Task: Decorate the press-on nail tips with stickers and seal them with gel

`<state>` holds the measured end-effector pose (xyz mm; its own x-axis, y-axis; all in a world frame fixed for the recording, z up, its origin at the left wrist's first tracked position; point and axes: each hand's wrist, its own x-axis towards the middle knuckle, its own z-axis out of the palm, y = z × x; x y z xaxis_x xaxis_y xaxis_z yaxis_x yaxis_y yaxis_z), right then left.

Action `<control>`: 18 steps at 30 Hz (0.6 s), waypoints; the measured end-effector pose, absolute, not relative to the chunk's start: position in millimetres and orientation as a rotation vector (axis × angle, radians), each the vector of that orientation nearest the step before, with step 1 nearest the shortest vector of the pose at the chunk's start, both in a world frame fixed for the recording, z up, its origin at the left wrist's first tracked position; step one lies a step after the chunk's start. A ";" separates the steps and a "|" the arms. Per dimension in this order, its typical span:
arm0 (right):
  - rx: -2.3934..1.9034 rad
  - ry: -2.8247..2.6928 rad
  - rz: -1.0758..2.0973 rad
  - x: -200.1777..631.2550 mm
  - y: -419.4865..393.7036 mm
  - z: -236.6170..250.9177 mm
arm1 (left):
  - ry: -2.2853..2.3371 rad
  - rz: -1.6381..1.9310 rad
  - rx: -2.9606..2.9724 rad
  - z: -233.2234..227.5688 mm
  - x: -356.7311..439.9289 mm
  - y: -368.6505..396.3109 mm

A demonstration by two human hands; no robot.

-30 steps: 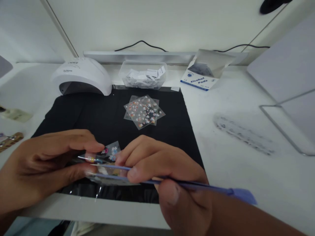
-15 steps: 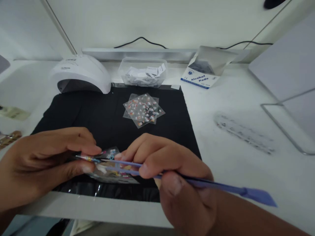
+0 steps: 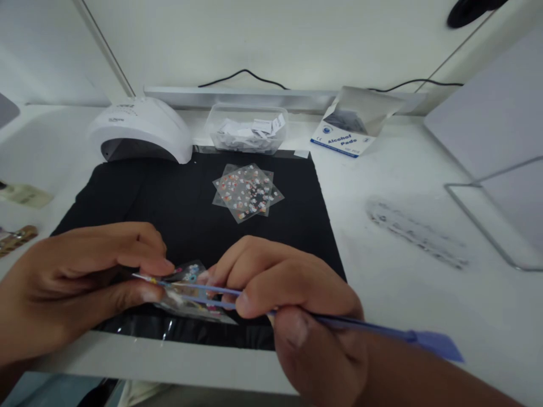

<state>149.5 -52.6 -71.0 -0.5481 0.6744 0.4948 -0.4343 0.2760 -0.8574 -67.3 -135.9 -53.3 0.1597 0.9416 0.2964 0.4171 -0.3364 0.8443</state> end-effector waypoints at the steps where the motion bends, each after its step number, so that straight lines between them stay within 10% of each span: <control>1: -0.229 -1.602 1.459 149.2 -52.7 -70.0 | 1.288 1.132 1.838 -53.3 -67.1 -135.6; 18: -0.234 -1.629 1.427 148.3 -54.1 -68.2 | 1.287 1.136 1.828 -54.9 -67.0 -136.6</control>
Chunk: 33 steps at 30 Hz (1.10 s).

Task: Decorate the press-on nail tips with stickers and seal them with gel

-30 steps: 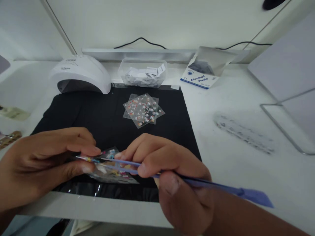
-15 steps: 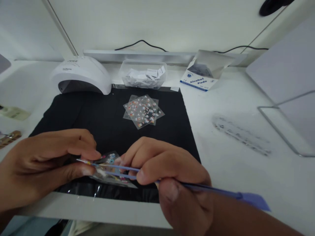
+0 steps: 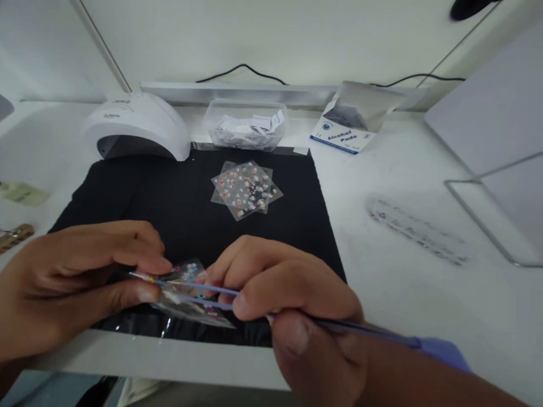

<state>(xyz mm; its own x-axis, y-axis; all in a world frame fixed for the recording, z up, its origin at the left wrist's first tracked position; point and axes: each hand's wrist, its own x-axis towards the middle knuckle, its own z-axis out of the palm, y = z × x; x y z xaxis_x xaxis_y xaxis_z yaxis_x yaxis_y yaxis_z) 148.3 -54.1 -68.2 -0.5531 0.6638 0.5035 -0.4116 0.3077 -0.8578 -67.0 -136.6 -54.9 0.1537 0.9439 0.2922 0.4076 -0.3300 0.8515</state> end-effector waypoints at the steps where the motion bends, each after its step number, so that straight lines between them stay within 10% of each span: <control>1: -0.233 -1.623 1.428 147.9 -54.4 -67.9 | 1.289 1.141 1.822 -55.0 -66.7 -136.7; 33: -0.287 -1.668 1.266 147.9 -42.7 -71.0 | 1.274 1.535 1.186 -60.2 -106.9 -102.9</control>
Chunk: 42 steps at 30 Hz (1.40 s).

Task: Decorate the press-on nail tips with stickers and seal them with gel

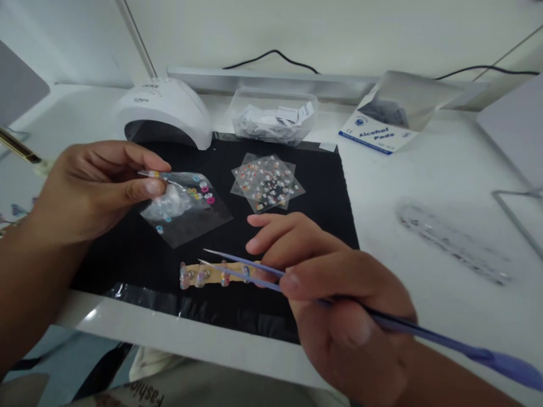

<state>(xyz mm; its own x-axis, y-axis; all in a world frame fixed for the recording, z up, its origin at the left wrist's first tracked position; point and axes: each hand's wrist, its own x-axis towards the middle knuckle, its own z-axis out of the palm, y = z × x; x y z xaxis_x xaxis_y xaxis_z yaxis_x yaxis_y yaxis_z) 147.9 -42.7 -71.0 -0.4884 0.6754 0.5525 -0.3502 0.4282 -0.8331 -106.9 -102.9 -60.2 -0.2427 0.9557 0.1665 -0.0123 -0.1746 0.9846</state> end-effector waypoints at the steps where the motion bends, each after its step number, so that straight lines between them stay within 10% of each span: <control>1: -0.287 -1.673 1.265 147.8 -42.4 -71.3 | 1.263 1.521 1.180 -59.4 -105.0 -104.9; 42: -0.168 -1.662 1.381 152.0 -52.9 -80.9 | 1.117 1.194 1.785 -54.4 -71.2 -132.3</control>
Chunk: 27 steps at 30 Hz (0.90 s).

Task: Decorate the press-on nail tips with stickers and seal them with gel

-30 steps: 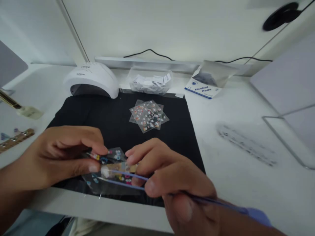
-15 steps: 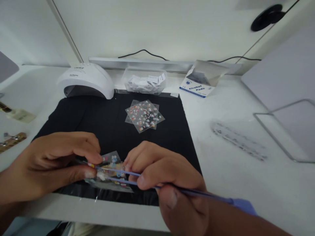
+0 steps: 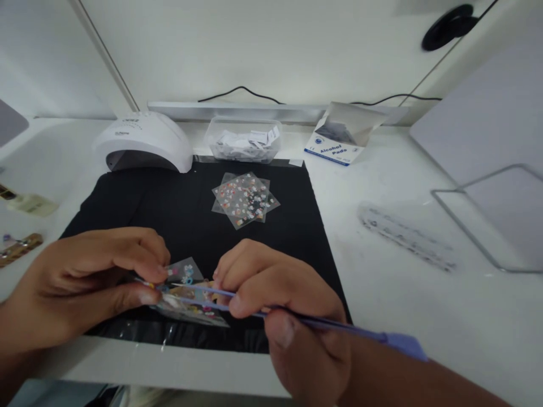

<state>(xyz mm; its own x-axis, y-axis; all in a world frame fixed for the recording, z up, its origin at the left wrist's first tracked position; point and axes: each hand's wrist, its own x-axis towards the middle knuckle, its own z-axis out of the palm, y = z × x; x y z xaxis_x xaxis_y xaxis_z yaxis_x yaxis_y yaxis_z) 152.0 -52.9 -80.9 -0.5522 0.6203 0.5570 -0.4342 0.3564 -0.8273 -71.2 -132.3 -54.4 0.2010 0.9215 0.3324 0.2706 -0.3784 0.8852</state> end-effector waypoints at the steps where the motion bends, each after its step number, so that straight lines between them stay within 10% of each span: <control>1: -0.165 -1.668 1.384 152.4 -52.6 -80.8 | 1.114 1.192 1.792 -54.7 -71.3 -132.2; 27: -0.157 -1.590 1.438 148.7 -55.0 -76.5 | 1.081 1.166 1.860 -56.8 -71.1 -134.7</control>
<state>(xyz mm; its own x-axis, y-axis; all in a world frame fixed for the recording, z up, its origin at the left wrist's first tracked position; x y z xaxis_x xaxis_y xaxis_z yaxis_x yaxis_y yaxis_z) 148.7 -55.0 -76.5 -0.5390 0.6436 0.5434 -0.4763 0.2993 -0.8268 -71.1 -134.7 -56.8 0.2534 0.8988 0.3577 0.2882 -0.4231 0.8590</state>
